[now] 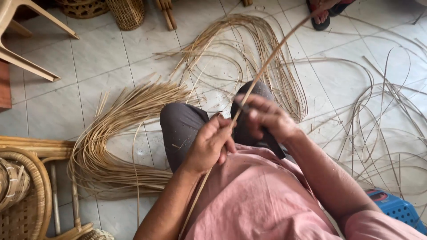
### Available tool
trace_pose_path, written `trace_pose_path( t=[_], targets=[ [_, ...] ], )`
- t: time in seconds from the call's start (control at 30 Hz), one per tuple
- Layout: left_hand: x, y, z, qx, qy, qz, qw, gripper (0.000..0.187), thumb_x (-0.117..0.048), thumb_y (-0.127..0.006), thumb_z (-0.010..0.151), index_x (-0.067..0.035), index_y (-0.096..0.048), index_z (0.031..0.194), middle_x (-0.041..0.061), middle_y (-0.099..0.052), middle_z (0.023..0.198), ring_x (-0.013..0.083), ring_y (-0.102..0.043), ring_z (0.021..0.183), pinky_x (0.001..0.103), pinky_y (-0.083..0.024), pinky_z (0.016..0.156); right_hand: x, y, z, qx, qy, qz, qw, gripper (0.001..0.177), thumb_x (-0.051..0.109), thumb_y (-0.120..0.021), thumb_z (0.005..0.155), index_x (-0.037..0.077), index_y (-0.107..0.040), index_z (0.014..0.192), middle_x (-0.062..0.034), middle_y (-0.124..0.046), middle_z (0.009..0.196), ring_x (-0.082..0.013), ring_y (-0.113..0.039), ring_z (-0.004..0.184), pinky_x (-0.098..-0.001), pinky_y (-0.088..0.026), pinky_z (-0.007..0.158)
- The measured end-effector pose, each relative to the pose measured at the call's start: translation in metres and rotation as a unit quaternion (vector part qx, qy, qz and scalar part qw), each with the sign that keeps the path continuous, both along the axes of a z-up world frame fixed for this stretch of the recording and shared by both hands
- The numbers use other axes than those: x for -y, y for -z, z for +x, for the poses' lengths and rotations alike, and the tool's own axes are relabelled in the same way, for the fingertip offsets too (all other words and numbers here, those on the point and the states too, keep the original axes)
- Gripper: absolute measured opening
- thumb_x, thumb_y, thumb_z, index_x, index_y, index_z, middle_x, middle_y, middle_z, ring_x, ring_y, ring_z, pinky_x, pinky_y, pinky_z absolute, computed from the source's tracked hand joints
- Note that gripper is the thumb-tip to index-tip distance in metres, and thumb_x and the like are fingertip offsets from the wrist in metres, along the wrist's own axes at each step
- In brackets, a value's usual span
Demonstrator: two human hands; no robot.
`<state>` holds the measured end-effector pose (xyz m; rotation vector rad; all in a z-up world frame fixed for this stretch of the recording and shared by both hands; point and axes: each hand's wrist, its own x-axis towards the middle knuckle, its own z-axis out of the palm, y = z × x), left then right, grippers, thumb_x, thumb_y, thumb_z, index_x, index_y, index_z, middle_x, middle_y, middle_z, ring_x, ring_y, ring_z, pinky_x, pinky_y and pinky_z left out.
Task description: A person is sitting on the floor, using a knife to shave and trim thin rattan strips, preparing them for weaving. They hold the strip with one hand and pull the knife along its length with the other.
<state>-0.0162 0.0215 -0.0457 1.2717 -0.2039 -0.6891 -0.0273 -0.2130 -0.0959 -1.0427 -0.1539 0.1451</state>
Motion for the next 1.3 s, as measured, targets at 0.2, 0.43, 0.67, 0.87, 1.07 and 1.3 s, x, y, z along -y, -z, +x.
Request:
trace_pose_path(
  t=[0.2,0.43,0.67,0.87,1.07,1.3],
  targets=[
    [0.000,0.001,-0.003,0.093,-0.007,0.075,0.993,0.023,-0.009,-0.052,0.101,0.006,-0.060,0.116,0.020,-0.070,0.060,0.0137,-0.055,0.032,0.022,-0.045,0.031,-0.008,-0.023,-0.012,-0.058,0.013,-0.042,0.997,0.050,0.014,-0.063,0.095,0.008,-0.055,0.145,-0.0116,-0.055,0.060,-0.0207,-0.056,0.041,-0.0298,-0.044,0.037],
    [0.006,-0.015,-0.007,0.246,-0.020,0.237,0.940,0.022,-0.019,-0.055,0.099,-0.005,-0.067,0.111,0.011,-0.073,0.061,0.0242,-0.069,0.054,0.036,-0.058,0.055,-0.018,0.002,-0.006,-0.042,0.007,-0.022,0.999,0.055,0.007,-0.069,0.091,-0.002,-0.052,0.142,-0.0149,-0.058,0.057,-0.0231,-0.058,0.036,-0.0272,-0.046,0.034],
    [-0.001,0.000,-0.007,0.202,-0.003,0.184,0.962,0.022,-0.013,-0.052,0.098,0.001,-0.066,0.110,0.012,-0.071,0.058,0.0211,-0.063,0.046,0.033,-0.053,0.043,0.004,0.033,0.011,-0.043,0.063,-0.067,0.995,0.044,0.013,-0.062,0.098,0.000,-0.052,0.139,-0.0175,-0.058,0.053,-0.0260,-0.060,0.036,-0.0332,-0.044,0.035],
    [0.003,-0.007,0.003,0.155,-0.030,0.160,0.974,0.022,-0.012,-0.051,0.095,0.002,-0.068,0.099,0.012,-0.067,0.052,0.0159,-0.056,0.034,0.027,-0.046,0.033,-0.038,-0.005,-0.014,-0.085,-0.033,-0.024,0.995,0.051,0.009,-0.069,0.089,-0.002,-0.055,0.137,-0.0092,-0.060,0.060,-0.0176,-0.062,0.040,-0.0225,-0.044,0.037],
    [-0.021,0.024,-0.012,0.081,0.009,0.111,0.990,0.026,-0.007,-0.050,0.099,0.010,-0.060,0.116,0.018,-0.069,0.057,0.0133,-0.056,0.033,0.021,-0.045,0.031,0.042,0.055,0.033,-0.046,0.153,-0.070,0.985,0.036,0.011,-0.062,0.100,0.007,-0.054,0.135,-0.0181,-0.059,0.061,-0.0290,-0.063,0.041,-0.0371,-0.050,0.041],
    [-0.045,-0.001,-0.026,-0.046,0.049,0.074,0.995,0.015,-0.009,-0.055,0.104,0.001,-0.060,0.113,0.007,-0.065,0.061,0.0083,-0.045,0.040,0.020,-0.034,0.038,0.056,0.018,0.037,-0.105,0.125,0.081,0.983,0.018,0.013,-0.058,0.105,0.002,-0.060,0.119,-0.0036,-0.055,0.071,-0.0129,-0.053,0.051,-0.0252,-0.045,0.048]
  ],
)
